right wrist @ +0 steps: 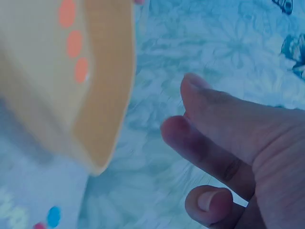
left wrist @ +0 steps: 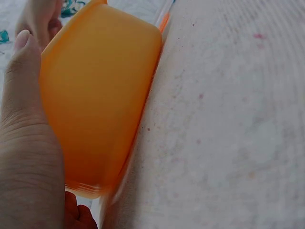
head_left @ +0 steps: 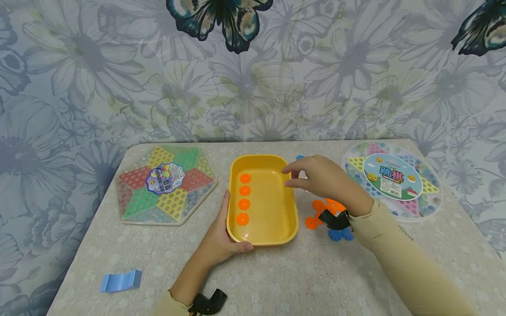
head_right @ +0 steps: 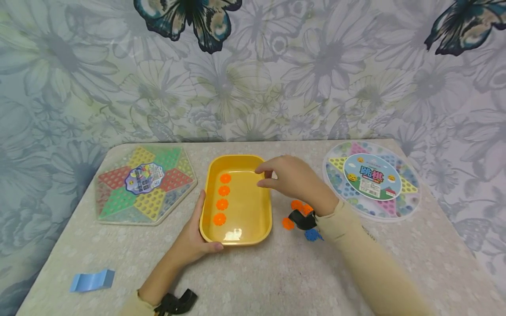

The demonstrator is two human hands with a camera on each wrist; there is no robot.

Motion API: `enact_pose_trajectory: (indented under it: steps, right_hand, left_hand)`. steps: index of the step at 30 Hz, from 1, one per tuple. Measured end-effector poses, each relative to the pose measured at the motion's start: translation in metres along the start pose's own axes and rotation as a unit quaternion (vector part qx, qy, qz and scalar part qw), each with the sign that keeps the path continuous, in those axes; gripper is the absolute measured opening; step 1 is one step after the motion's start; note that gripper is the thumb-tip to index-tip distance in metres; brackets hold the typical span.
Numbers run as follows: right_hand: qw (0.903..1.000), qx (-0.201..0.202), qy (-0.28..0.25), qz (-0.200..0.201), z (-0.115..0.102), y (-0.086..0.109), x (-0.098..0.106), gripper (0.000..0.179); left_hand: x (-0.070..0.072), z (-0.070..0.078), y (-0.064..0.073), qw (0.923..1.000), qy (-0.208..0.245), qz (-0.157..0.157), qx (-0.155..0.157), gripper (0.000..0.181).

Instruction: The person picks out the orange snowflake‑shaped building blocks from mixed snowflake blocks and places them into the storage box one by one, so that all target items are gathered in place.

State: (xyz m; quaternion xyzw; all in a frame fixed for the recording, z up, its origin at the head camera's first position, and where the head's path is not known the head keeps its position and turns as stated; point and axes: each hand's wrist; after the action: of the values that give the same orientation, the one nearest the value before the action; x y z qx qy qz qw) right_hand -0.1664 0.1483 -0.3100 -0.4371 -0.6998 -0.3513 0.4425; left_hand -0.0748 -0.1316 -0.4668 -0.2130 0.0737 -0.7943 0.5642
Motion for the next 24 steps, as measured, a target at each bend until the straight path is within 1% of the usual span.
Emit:
enact_pose_trajectory:
  steps: [3,7,11,13,15,19,22,24]
  right_hand:
    - [0.9996,-0.025,-0.008,-0.007,0.02,0.01,-0.008,0.033]
    - [0.9974,-0.059,-0.014,-0.039,0.043,0.022,-0.024,0.035]
    - [0.9939,-0.081,-0.006,-0.074,0.059,0.034,-0.042,0.036]
    - [0.9928,-0.085,-0.005,-0.085,0.065,0.039,-0.051,0.036]
    - [0.9926,-0.083,-0.005,-0.089,0.07,0.045,-0.058,0.036]
    - [0.995,-0.052,-0.003,-0.085,0.077,0.053,-0.07,0.036]
    - [0.9965,-0.032,0.01,-0.077,0.081,0.056,-0.076,0.033]
    - [0.9968,-0.028,0.014,-0.074,0.083,0.056,-0.08,0.031]
  left_hand:
    - [-0.001,0.0,0.0,1.0,-0.004,0.003,0.0,0.139]
    - [-0.001,0.001,0.0,0.9999,-0.014,0.005,0.004,0.14]
    - [-0.001,-0.001,0.0,0.9998,-0.019,0.002,0.001,0.141]
    - [0.0,-0.002,0.0,0.9999,-0.017,0.001,-0.003,0.142]
    - [0.0,-0.002,0.0,0.9999,-0.015,0.001,-0.005,0.141]
    - [0.0,-0.001,0.0,0.9999,-0.009,0.002,-0.006,0.141]
    - [-0.001,-0.001,0.0,1.0,-0.008,0.001,-0.004,0.142]
    - [-0.001,-0.001,0.0,0.9999,-0.01,0.001,-0.003,0.142]
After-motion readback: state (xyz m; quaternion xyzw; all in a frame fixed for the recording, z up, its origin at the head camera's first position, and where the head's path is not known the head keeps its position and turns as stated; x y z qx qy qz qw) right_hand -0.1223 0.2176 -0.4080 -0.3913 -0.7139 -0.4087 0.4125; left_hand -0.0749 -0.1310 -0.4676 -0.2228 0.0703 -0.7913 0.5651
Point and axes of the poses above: each hand's wrist, its own y-axis away from the middle knuckle, its own x-axis out of the back of the hand, z = x × y, and after that the axes turned 14 degrees about -x, right-handed
